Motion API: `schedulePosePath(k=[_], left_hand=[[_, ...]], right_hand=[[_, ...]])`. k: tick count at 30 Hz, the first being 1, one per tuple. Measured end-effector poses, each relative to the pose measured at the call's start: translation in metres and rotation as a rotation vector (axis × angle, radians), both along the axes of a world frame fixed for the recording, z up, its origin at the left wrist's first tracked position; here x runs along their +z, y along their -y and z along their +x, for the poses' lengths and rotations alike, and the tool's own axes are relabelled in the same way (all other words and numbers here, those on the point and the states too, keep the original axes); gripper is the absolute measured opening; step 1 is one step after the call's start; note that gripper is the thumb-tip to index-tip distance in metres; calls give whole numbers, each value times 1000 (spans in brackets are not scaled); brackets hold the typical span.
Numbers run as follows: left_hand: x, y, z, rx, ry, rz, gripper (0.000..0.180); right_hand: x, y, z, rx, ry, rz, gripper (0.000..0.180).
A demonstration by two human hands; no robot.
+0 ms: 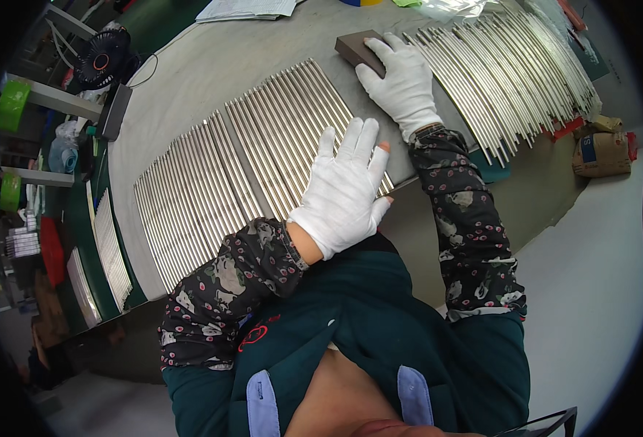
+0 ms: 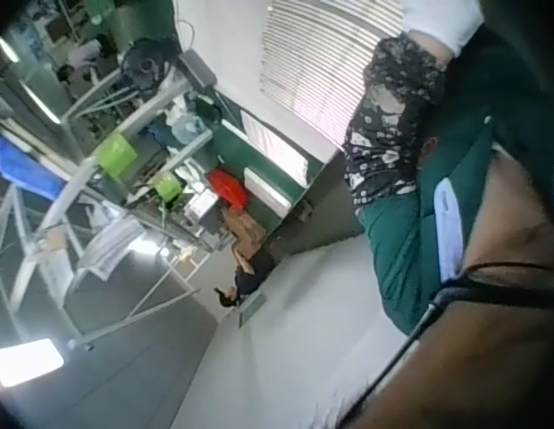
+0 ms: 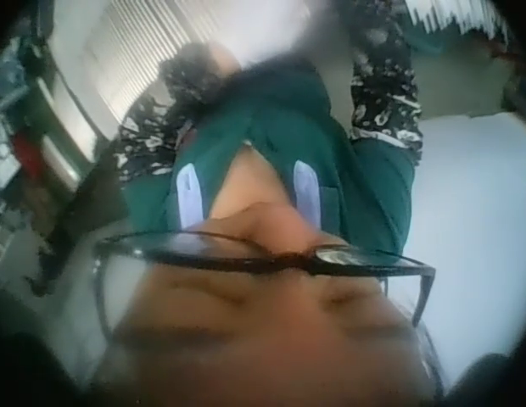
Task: Using a sanding block to smooth and polish a batch of thin metal rods on a workshop table.
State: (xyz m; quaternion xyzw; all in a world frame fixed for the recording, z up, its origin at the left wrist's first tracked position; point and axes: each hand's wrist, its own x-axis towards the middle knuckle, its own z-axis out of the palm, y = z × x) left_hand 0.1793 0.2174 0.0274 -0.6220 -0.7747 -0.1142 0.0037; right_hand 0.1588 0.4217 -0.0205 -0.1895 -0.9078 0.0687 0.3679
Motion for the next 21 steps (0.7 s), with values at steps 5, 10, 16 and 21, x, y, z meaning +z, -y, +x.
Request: schedulePosePath(k=[5, 10, 16, 21], left_hand=[[11, 14, -25, -231, 60, -57, 72], [11, 16, -36, -309, 27, -178, 80], [7, 9, -36, -308, -4, -199, 93], [2, 3, -37, -319, -42, -193, 99]], right_hand=[[0, 3, 0, -19, 4, -36, 47], [-1, 3, 0, -45, 39, -63, 49], [5, 8, -1, -66, 4, -61, 46], [1, 5, -1, -85, -44, -25, 46]])
